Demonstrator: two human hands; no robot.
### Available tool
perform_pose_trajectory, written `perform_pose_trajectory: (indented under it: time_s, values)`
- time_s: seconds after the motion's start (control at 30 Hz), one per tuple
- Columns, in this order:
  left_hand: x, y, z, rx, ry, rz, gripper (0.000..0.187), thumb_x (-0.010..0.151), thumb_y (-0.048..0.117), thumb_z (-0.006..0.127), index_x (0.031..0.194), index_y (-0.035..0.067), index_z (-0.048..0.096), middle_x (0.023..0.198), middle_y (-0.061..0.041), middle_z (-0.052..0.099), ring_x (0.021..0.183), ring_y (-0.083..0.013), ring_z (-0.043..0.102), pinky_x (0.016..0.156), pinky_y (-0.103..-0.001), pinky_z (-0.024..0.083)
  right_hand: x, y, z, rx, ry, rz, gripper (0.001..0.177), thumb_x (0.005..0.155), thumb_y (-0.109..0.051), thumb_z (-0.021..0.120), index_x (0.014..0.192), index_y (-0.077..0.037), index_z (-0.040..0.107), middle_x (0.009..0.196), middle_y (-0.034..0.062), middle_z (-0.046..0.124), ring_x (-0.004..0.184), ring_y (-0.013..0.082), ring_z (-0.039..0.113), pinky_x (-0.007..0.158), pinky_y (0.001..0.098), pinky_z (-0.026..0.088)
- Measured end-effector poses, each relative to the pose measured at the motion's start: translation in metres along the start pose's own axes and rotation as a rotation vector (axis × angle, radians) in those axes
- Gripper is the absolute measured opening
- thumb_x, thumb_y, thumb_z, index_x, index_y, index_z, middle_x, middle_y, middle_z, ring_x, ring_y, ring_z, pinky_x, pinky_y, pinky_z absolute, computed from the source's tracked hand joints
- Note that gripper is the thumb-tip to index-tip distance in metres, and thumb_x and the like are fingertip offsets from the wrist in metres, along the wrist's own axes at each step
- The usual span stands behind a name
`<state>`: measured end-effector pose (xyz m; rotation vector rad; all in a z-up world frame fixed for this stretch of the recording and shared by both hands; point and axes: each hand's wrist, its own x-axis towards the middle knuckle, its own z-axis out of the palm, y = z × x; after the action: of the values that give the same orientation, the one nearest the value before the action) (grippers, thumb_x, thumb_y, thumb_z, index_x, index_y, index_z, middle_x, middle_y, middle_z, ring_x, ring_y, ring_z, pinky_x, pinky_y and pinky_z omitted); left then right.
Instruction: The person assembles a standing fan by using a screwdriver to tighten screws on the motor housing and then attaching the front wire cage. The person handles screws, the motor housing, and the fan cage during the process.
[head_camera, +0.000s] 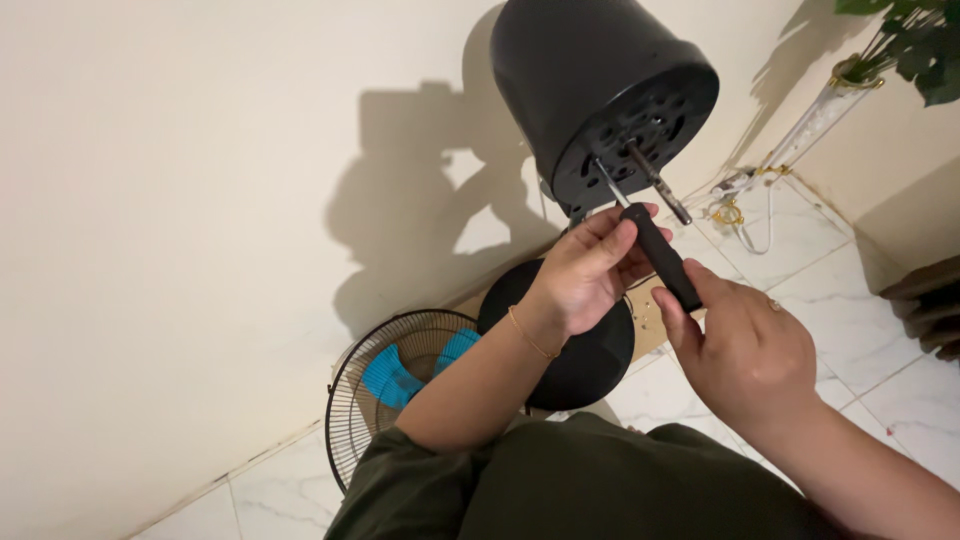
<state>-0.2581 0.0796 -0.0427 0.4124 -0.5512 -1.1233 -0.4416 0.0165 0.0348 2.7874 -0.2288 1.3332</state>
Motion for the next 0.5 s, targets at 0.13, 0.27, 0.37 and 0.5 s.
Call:
perform_pose_trajectory:
  time_s: [0.13, 0.27, 0.37, 0.5]
  values:
    - [-0.001, -0.001, 0.005, 0.018, -0.008, -0.006, 0.036, 0.104, 0.021, 0.065, 0.139, 0.011, 0.06, 0.127, -0.011, 0.069, 0.113, -0.0209, 0.067, 0.103, -0.042, 0.051, -0.003, 0.009, 0.004, -0.144, -0.097, 0.096, 0.028, 0.09, -0.032, 0.082, 0.089, -0.007, 0.069, 0.07, 0.0072, 0.063, 0.06, 0.0274, 0.062, 0.052, 0.0396, 0.047]
    - [0.0, -0.005, 0.005, 0.007, -0.016, 0.038, 0.033, 0.108, 0.02, 0.065, 0.139, 0.007, 0.061, 0.126, -0.012, 0.069, 0.11, -0.0218, 0.067, 0.101, -0.041, 0.052, 0.007, 0.005, -0.003, -0.207, -0.098, 0.088, 0.037, 0.085, -0.042, 0.08, 0.089, -0.007, 0.066, 0.073, 0.0069, 0.064, 0.062, 0.026, 0.063, 0.053, 0.0376, 0.05]
    - [0.0, -0.006, 0.002, 0.008, 0.041, 0.038, 0.032, 0.106, 0.021, 0.066, 0.134, 0.007, 0.062, 0.121, -0.012, 0.07, 0.111, -0.0213, 0.068, 0.104, -0.041, 0.053, 0.015, -0.007, -0.011, -0.02, 0.079, -0.001, 0.044, 0.082, -0.027, 0.08, 0.114, 0.002, 0.069, 0.091, 0.0138, 0.068, 0.072, 0.0298, 0.067, 0.058, 0.0378, 0.053]
    - [0.0, -0.01, 0.001, 0.0, 0.0, 0.091, 0.026, 0.111, 0.02, 0.066, 0.133, 0.006, 0.062, 0.122, -0.012, 0.07, 0.11, -0.0221, 0.068, 0.103, -0.041, 0.052, 0.013, -0.013, -0.016, 0.075, 0.086, -0.055, 0.033, 0.089, -0.008, 0.076, 0.12, 0.0, 0.067, 0.104, 0.0149, 0.071, 0.083, 0.029, 0.07, 0.067, 0.0367, 0.056]
